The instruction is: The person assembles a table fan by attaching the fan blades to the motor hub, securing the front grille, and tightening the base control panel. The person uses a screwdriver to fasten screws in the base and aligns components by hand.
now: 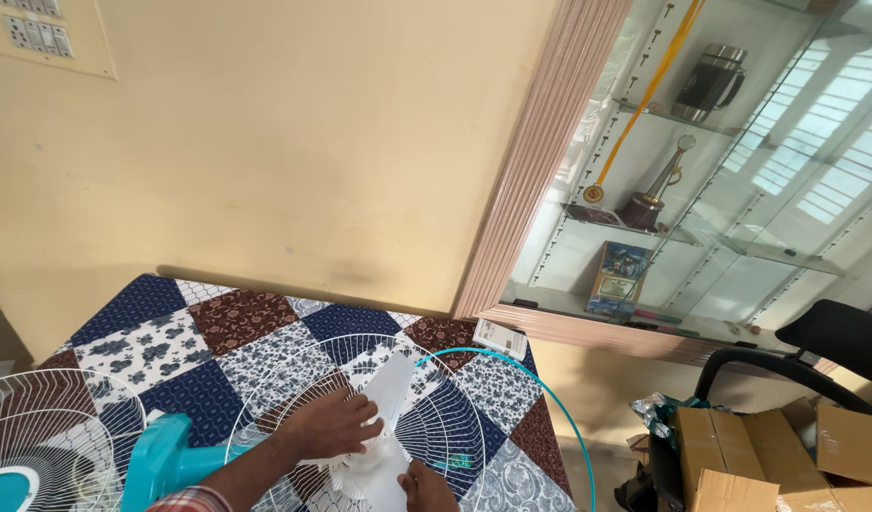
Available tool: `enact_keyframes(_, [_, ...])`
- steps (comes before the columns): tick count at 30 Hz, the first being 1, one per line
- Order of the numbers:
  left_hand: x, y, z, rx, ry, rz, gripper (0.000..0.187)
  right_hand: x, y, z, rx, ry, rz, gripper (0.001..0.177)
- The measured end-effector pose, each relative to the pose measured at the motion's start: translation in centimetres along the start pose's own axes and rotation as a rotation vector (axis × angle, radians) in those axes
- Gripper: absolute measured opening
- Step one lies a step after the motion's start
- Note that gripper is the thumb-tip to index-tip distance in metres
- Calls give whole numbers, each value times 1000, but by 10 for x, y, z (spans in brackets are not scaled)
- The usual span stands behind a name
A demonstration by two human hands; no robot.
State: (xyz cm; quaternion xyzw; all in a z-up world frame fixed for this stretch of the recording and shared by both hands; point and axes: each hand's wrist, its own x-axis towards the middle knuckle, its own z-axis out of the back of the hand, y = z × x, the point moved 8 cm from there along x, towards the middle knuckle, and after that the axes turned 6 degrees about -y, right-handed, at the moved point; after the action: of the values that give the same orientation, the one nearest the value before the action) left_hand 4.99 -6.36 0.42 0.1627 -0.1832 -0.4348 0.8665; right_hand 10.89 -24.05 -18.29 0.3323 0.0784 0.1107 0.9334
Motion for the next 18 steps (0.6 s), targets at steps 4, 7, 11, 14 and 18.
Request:
enact_keyframes(4, [0, 2, -22, -40, 135, 86, 41, -2, 4, 2, -16, 4, 21, 28])
enact_keyframes(7, [1, 3, -28, -73, 151, 138, 40, -6, 2, 4, -31, -9, -33, 28])
enact_keyframes(11, [0, 5, -28, -48, 138, 152, 43, -7, 9, 5, -44, 0, -13, 29])
enact_keyframes(14, [1, 4, -34, -66, 153, 193, 45, -10, 11, 7, -66, 4, -18, 28])
enact_keyframes(18, [2, 3, -44, -72, 103, 280, 43, -14, 15, 9, -80, 10, -42, 28])
